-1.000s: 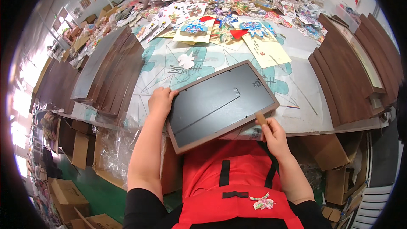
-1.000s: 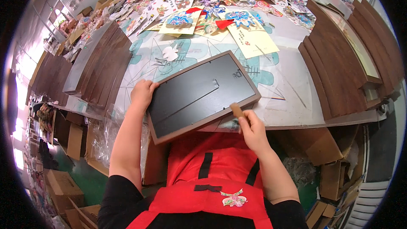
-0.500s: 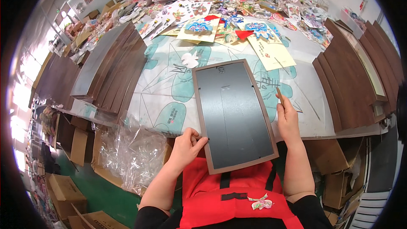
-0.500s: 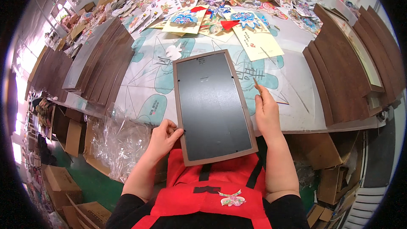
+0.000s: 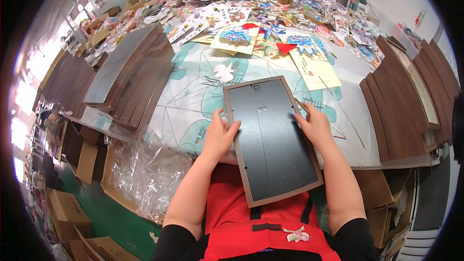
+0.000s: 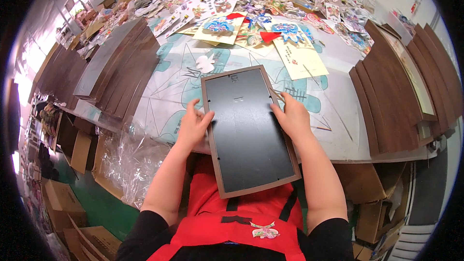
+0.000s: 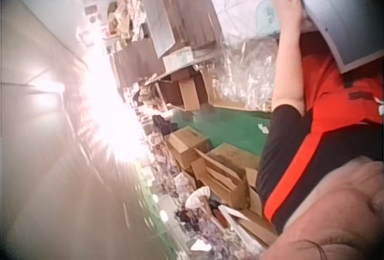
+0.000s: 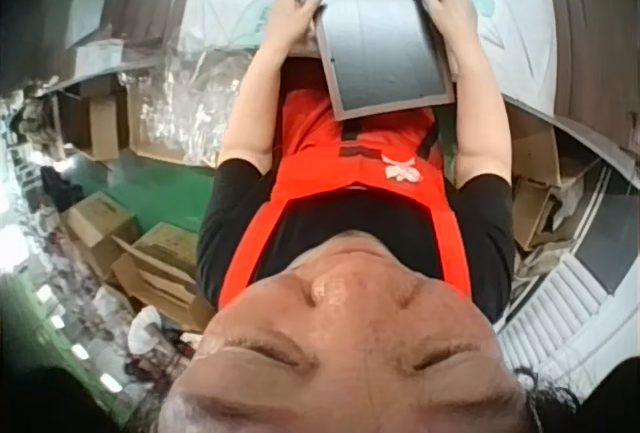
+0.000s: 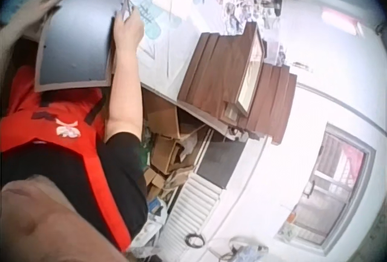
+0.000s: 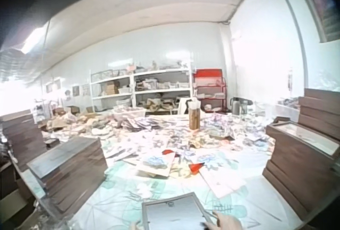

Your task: The person assembles wooden picture frames by placing decorative paper cutouts inside, covering them with backing boards, and securing the back with a wooden tool. The person handles multiple frames sequentially, stacking completed units on the table.

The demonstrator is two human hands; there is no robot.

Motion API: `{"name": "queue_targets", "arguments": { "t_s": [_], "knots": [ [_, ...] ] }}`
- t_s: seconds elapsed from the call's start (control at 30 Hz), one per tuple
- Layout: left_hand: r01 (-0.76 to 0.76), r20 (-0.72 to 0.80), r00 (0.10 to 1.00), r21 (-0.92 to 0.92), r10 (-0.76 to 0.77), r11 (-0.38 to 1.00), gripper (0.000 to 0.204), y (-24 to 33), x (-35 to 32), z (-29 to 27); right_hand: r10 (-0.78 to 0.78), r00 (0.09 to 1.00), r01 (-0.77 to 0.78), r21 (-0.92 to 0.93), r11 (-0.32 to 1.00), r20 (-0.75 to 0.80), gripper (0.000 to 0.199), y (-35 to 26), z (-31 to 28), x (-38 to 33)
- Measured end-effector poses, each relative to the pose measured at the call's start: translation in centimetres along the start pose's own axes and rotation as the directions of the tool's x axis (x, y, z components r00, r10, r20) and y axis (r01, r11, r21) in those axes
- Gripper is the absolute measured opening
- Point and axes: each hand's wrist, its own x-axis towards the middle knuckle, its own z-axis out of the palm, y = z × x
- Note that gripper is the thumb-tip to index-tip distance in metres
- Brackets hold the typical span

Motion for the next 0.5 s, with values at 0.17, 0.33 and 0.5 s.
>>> {"name": "queue_targets", "arguments": {
  "t_s": [0.17,0.33,0.5],
  "knots": [
    [0.06,-0.035,0.998,0.1,-0.057,0.993,0.049,-0.6,5.0,1.3,-0.063,0.998,0.058,-0.153,0.987,-0.026,0.034,0.6,2.5,3.5],
    [-0.005,-0.092,0.996,0.124,0.017,0.992,0.044,-2.0,5.1,2.2,-0.127,0.991,0.112,-0.27,0.956,-0.041,0.03,0.7,3.5,3.6],
    [0.069,-0.087,0.993,-0.054,-0.074,0.996,0.047,-0.9,4.6,2.0,-0.174,0.977,0.138,-0.255,0.957,-0.125,0.03,1.0,3.5,3.4]
  ]
}}
